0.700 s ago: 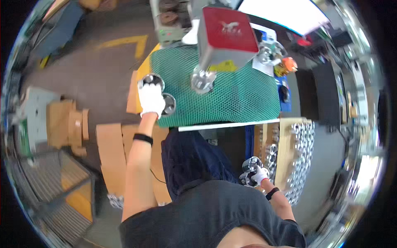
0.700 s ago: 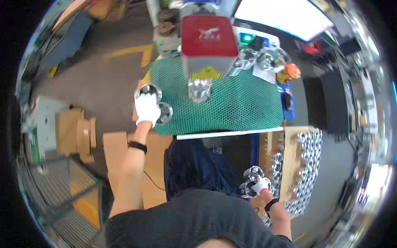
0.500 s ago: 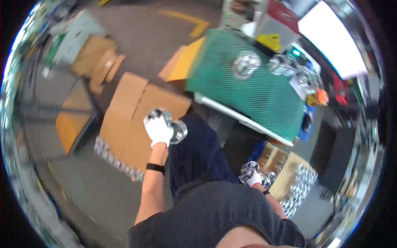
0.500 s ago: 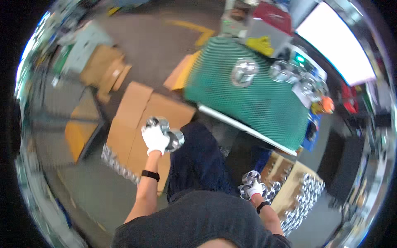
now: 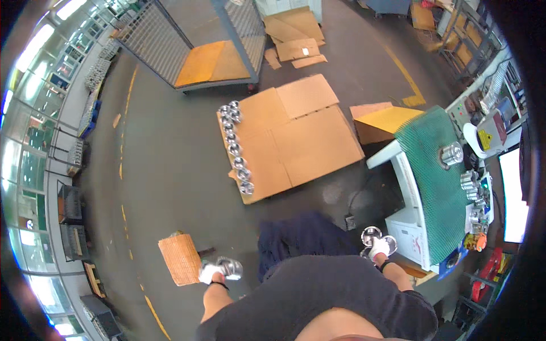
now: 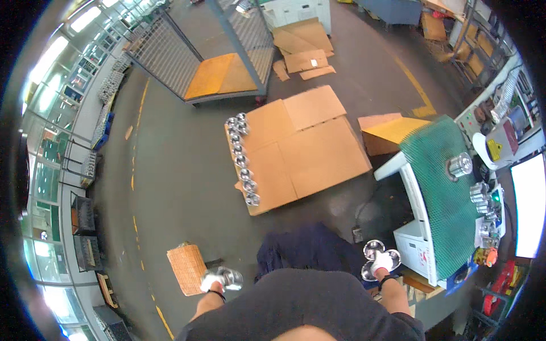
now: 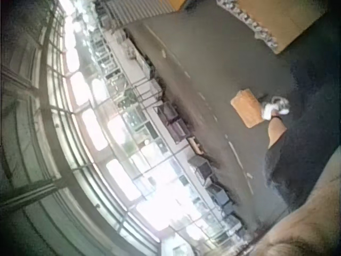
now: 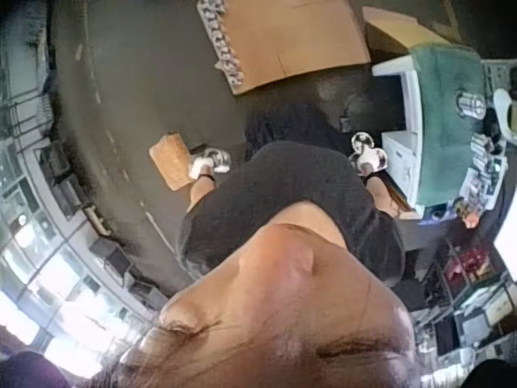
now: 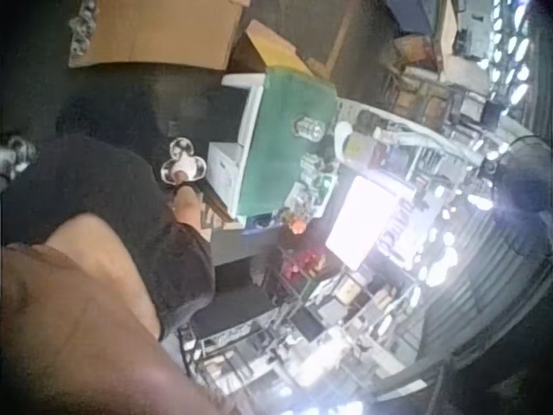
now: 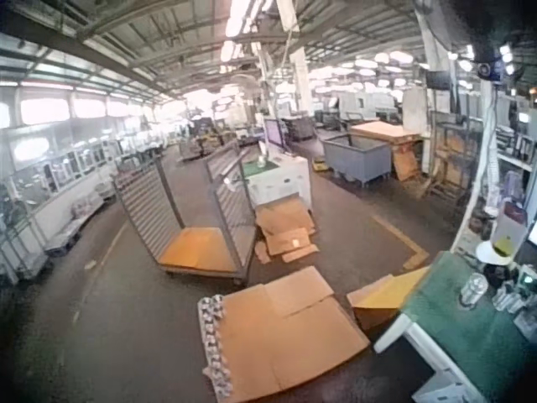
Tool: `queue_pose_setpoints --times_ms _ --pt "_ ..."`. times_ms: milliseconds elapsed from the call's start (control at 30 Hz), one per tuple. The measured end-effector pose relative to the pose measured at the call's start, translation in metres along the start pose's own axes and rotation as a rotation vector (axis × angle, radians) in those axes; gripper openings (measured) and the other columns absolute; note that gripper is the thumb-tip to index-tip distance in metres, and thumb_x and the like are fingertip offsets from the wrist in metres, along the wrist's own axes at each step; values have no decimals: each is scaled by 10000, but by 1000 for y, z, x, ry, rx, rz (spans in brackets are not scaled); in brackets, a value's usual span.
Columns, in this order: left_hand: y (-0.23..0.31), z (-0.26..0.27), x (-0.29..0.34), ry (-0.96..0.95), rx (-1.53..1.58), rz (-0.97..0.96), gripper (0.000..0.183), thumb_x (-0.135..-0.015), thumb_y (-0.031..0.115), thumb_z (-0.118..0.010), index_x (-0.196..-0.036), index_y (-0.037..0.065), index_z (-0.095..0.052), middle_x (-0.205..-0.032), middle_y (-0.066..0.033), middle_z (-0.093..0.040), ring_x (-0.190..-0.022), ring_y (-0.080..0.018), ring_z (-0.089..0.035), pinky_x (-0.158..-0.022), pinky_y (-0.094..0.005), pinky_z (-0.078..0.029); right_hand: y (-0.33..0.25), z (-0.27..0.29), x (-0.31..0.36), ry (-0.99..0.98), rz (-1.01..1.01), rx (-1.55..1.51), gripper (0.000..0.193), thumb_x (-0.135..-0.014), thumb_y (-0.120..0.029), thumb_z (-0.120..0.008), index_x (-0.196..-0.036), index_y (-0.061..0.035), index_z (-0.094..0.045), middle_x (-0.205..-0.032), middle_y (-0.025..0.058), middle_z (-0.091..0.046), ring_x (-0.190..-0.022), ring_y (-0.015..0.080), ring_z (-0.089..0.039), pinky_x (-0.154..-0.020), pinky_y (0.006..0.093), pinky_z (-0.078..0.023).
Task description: The recorder is inspecting and arranging metal pistons at a manufacturing station using a laser marking or measurement machine.
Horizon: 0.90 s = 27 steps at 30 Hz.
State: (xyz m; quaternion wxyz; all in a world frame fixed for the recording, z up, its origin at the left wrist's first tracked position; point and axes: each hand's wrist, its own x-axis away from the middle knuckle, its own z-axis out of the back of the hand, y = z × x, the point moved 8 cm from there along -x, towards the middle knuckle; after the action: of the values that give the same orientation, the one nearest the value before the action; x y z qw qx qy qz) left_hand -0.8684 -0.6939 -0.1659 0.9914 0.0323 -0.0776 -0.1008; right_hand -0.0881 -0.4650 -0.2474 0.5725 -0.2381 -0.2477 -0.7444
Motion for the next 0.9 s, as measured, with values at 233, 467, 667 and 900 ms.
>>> queue_pose_setpoints --times_ms 233,467,667,900 --pt "-135 -80 16 -419 -476 46 393 -890 424 -584 -1070 79 -642 -935 -58 -629 -872 -214 -620 -819 -341 -522 -139 64 18 68 234 4 277 -878 -217 -571 -1134 -132 -637 -1134 188 -643 -1084 350 -619 -912 434 -500" --pt "-32 12 -60 -390 -386 -29 749 -671 595 -654 -1215 80 -645 -1316 -155 -608 -1319 -283 -484 -1084 -410 -344 -254 44 13 -112 293 -26 676 -604 -233 -784 -1248 -153 -593 -1127 189 -668 -1066 356 -636 -912 426 -520" --pt "57 34 -125 -240 -440 -334 633 -706 509 -687 -1199 116 -624 -1211 -119 -642 -1168 -286 -588 -1006 -425 -399 -329 56 -13 -132 403 -5 774 -590 -273 -796 -1307 -160 -527 -1135 191 -662 -1090 352 -630 -918 420 -519" --pt "133 33 -157 -271 -432 -353 557 -706 493 -687 -1099 99 -675 -1108 -131 -687 -1053 -303 -653 -930 -420 -469 -360 54 -67 -67 366 220 500 -735 -293 -685 -1200 -122 -619 -1174 162 -662 -1094 366 -629 -906 413 -525"
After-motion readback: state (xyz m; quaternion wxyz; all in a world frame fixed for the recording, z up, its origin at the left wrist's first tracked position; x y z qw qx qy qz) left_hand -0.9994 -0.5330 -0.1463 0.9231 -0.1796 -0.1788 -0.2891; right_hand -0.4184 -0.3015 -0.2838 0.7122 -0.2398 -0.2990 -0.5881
